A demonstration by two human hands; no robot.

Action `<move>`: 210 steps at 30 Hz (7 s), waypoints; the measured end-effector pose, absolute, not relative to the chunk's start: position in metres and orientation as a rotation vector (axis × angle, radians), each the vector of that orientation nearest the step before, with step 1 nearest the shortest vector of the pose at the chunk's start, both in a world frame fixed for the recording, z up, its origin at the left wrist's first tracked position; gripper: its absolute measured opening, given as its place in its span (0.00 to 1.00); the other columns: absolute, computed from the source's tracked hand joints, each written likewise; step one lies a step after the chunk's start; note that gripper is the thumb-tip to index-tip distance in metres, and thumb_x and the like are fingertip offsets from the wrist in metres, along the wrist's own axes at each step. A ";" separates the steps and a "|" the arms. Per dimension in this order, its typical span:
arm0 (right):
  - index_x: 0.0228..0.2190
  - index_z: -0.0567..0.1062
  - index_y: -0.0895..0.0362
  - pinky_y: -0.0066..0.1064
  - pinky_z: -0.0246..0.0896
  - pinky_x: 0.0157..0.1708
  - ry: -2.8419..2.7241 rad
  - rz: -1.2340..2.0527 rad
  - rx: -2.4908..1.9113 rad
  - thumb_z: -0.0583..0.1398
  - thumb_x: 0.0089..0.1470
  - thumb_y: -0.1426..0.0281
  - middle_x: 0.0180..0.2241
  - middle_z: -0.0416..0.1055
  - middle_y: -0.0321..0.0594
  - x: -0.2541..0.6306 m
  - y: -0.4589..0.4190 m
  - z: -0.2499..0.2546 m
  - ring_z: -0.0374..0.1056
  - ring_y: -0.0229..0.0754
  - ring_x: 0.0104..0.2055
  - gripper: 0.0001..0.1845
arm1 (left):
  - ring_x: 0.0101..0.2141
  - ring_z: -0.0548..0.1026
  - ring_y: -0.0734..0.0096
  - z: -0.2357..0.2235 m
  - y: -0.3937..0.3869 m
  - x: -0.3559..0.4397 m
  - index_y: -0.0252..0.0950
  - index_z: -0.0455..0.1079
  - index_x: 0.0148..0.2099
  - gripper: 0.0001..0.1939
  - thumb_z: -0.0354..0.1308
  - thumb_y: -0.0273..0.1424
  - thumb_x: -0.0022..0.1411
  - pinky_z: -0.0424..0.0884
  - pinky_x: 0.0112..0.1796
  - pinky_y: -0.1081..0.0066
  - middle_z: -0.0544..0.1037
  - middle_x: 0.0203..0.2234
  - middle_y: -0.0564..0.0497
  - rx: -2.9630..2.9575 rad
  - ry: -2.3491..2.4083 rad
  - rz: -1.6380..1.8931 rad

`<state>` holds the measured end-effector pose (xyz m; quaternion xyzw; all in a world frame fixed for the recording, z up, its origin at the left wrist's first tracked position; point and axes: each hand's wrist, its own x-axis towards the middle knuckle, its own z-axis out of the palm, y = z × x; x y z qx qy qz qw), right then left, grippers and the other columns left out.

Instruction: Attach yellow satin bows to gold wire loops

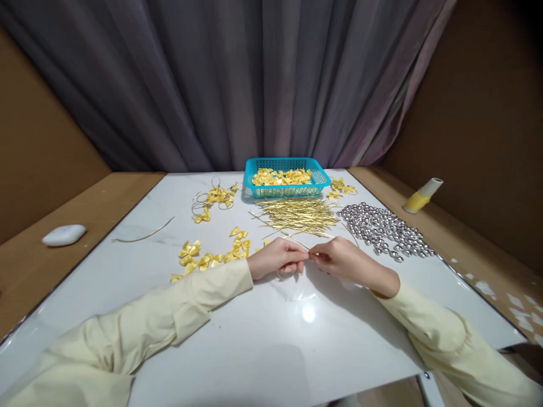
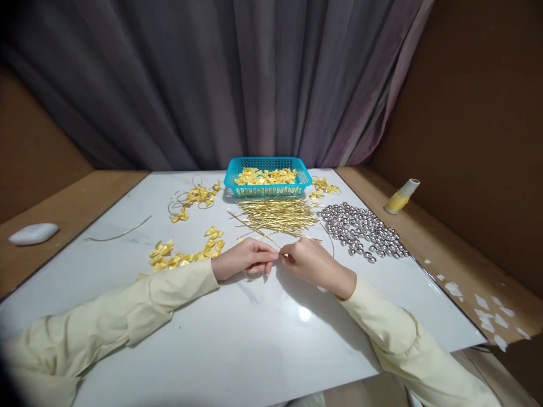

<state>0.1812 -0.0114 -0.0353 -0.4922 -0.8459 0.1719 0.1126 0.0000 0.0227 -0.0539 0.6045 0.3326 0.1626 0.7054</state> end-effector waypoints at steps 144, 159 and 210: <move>0.38 0.77 0.60 0.29 0.62 0.29 -1.211 1.104 -1.635 0.59 0.45 0.57 0.31 0.75 0.39 0.179 -0.100 -0.057 0.66 0.45 0.33 0.23 | 0.12 0.54 0.86 -0.056 -0.009 0.012 0.29 0.69 0.35 0.11 0.55 0.33 0.54 0.46 0.14 0.79 0.66 0.15 0.57 1.234 0.729 0.335; 0.28 0.76 0.60 0.23 0.48 0.21 -1.279 1.049 -1.615 0.55 0.50 0.56 0.18 0.61 0.33 0.178 -0.101 -0.056 0.49 0.33 0.21 0.20 | 0.13 0.54 0.86 -0.056 -0.009 0.012 0.30 0.70 0.37 0.11 0.54 0.32 0.56 0.46 0.15 0.79 0.65 0.15 0.57 1.255 0.707 0.328; 0.22 0.71 0.62 0.26 0.28 0.17 -0.986 1.499 -1.630 0.59 0.43 0.52 0.14 0.39 0.26 0.177 -0.116 -0.049 0.35 0.29 0.19 0.22 | 0.12 0.54 0.87 -0.050 -0.008 0.012 0.28 0.71 0.35 0.10 0.54 0.30 0.54 0.44 0.14 0.80 0.64 0.14 0.57 1.178 0.750 0.356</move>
